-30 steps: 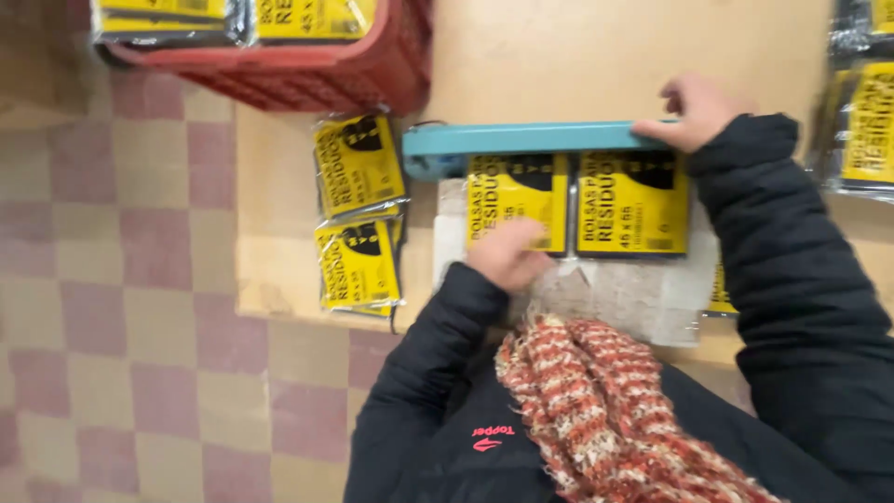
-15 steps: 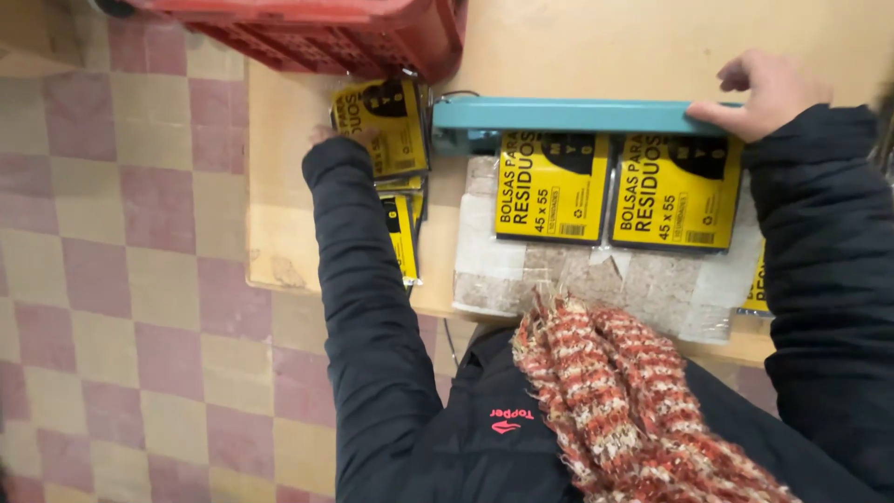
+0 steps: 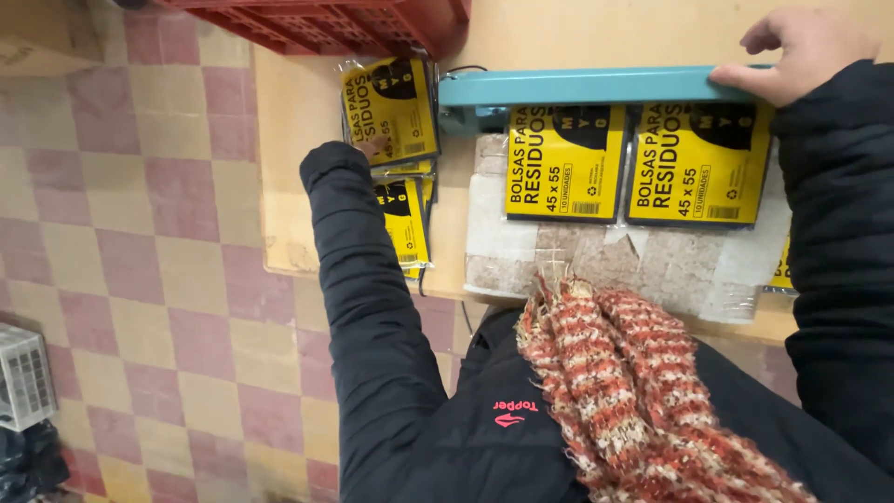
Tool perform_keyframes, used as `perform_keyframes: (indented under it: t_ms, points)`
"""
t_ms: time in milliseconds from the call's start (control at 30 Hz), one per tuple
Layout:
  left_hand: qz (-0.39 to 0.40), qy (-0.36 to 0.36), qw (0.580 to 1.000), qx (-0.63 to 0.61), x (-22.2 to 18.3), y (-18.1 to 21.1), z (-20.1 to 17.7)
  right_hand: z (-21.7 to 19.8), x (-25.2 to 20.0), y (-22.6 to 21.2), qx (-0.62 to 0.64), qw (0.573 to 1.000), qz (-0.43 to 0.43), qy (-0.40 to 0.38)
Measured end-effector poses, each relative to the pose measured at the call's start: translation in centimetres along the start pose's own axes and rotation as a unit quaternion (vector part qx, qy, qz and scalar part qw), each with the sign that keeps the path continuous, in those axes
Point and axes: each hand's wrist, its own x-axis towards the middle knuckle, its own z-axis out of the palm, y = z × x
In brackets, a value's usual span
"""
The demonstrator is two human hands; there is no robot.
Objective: Sealing the opening of plastic bag packages using an impulse sealer.
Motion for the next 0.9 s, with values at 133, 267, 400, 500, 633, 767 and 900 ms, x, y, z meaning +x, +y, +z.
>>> perform_keyframes:
  t_ms: [133,267,400,500,633,767,900]
  points:
    - [0.040,-0.057,0.997,-0.023,8.1,-2.5,3.2,-1.0,0.6,-0.8,-0.011,1.000,-0.012,-0.001]
    - [-0.039,-0.017,0.999,0.014,2.3,-0.8,-0.4,-0.8,0.5,-0.7,-0.034,0.999,-0.013,0.020]
    - [-0.010,0.061,0.998,-0.023,2.0,-1.8,-1.2,-2.7,0.6,-1.9,0.017,0.998,-0.025,0.047]
    - [0.034,0.202,0.978,-0.049,-3.6,0.1,-1.7,-5.6,-0.3,-4.0,0.061,0.996,-0.011,0.071]
    - [0.272,0.213,0.916,-0.204,-12.0,5.7,2.1,-8.8,-3.7,-5.5,0.254,0.954,-0.069,0.142]
    - [0.412,0.241,0.864,-0.157,-19.0,11.2,8.9,-7.3,-8.7,-9.1,0.515,0.845,-0.025,0.142]
    - [0.398,0.317,0.852,-0.125,-21.9,14.5,10.9,-2.8,-8.6,-9.6,0.211,0.948,0.121,0.207]
